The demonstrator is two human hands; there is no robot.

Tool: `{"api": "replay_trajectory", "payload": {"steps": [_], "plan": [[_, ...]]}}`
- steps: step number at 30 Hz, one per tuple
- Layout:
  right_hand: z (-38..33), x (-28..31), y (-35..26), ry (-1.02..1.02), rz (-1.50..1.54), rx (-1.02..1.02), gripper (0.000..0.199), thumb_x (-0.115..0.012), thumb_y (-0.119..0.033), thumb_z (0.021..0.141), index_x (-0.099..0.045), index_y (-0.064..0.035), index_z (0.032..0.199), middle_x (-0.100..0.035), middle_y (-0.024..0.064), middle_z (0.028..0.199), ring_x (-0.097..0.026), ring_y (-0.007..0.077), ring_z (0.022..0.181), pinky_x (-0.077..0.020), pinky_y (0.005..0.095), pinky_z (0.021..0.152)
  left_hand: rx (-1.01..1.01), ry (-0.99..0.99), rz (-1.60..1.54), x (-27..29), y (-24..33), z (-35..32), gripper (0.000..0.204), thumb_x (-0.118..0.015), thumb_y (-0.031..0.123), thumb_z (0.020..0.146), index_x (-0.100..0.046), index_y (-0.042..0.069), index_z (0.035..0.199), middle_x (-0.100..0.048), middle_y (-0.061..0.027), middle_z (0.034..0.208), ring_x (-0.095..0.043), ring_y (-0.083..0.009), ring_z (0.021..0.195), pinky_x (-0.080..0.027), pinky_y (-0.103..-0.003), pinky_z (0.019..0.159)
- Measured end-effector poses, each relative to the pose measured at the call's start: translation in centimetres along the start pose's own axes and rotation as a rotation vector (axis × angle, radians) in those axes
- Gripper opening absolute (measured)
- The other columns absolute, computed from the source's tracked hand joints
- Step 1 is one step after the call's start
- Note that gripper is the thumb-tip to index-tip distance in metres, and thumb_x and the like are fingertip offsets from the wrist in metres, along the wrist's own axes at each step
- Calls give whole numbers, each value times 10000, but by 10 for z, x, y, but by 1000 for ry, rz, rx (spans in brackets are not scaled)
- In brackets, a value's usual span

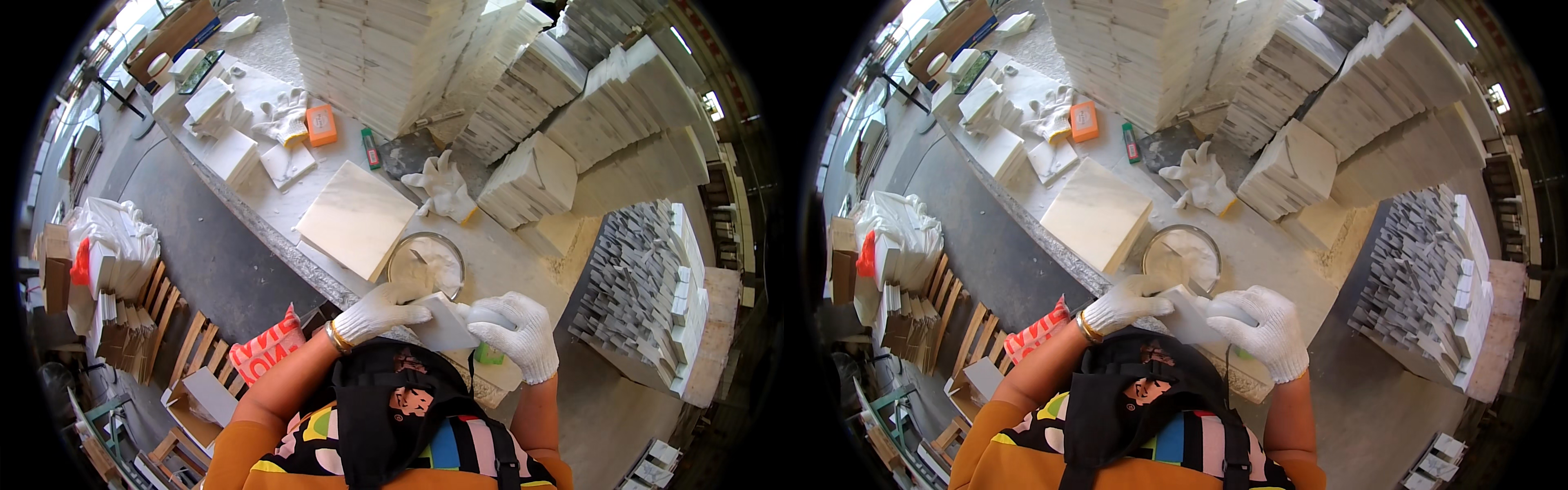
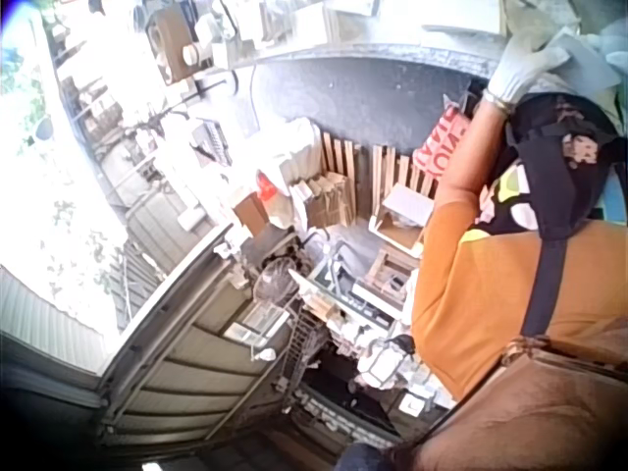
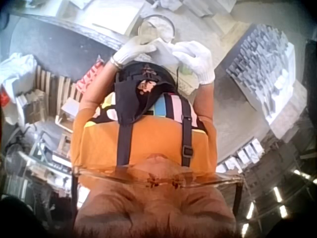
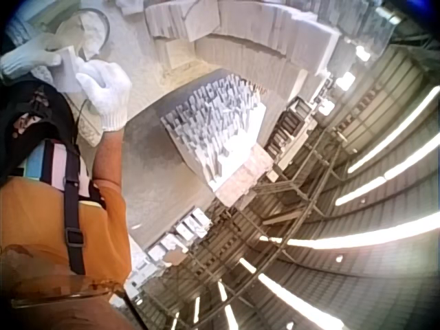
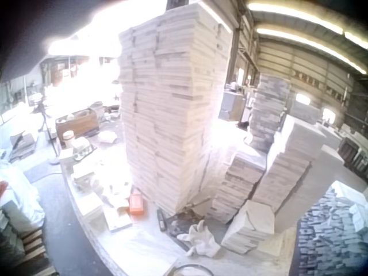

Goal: The person repeatedly picks up small white rectangular blocks, rubs their edges with a green abrasive block, and uses a metal putty knife to scrape and smooth the surfaces. Finished blocks are stacked on the workbench.

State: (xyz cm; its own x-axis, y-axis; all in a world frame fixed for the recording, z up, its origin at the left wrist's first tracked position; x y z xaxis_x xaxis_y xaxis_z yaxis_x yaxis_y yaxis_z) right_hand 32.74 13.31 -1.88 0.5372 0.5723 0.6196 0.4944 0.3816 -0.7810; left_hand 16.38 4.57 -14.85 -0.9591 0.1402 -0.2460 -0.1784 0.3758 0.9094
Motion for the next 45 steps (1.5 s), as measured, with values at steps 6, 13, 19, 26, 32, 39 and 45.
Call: {"api": "replay_trajectory", "payload": {"steps": [6,13,19,26,32,39,45], "plan": [[2,0,-2,-4,-3,6,313,-834,-259,759,-777,-39,975,-714,133,854,-664,288,732,-527,364,684,3,-3,-2,0,0,0,574,-732,361,892,-642,-46,1287,-709,-94,1164,-598,-138,1069,-470,-310,960],[1,0,-3,-1,-16,-7,311,-833,-258,759,-777,-41,975,-708,135,841,-651,292,714,-521,367,675,32,-7,-19,0,-5,1,559,-743,334,887,-643,-46,1285,-709,-97,1178,-600,-142,1079,-471,-315,959],[4,-1,-3,11,-6,12,308,-829,-255,758,-778,-43,975,-706,133,836,-652,290,715,-520,366,675,22,-16,-85,-3,-2,-1,531,-741,321,893,-652,-49,1262,-709,-106,1161,-603,-156,1073,-475,-323,953],[5,0,-5,11,-36,27,301,-823,-263,755,-777,-47,960,-701,129,824,-648,293,708,-516,369,668,1,-8,-66,-3,-1,0,536,-737,326,889,-652,-56,1255,-709,-118,1151,-609,-167,1061,-477,-327,950],[3,0,-3,11,-49,44,295,-825,-261,755,-775,-48,952,-702,130,826,-650,294,707,-516,370,663,-9,-11,-75,-3,-3,0,559,-729,336,891,-642,-58,1278,-707,-121,1179,-604,-157,1079,-472,-321,963],[3,0,-1,34,-8,16,309,-834,-268,748,-780,-51,960,-707,132,831,-658,291,709,-519,366,665,5,-16,-75,-3,-3,0,557,-730,336,895,-643,-58,1279,-706,-99,1164,-600,-144,1073,-472,-312,963],[4,1,-4,26,-37,42,305,-834,-266,747,-781,-52,958,-701,126,813,-655,292,699,-516,367,655,6,-19,-62,-3,-4,0,559,-732,332,894,-641,-60,1282,-707,-104,1175,-603,-148,1086,-471,-314,970]]}}
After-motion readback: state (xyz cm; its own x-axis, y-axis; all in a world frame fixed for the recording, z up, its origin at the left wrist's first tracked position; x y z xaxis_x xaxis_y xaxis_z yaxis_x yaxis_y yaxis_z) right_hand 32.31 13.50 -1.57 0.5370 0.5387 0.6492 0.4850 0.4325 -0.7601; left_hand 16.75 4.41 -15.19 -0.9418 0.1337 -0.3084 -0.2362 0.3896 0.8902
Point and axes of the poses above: each hand's wrist, its own z-axis towards the middle knuckle, its own x-axis out of the back of the hand, y = z × x, the point moved 8 cm from there along z, towards the middle knuckle
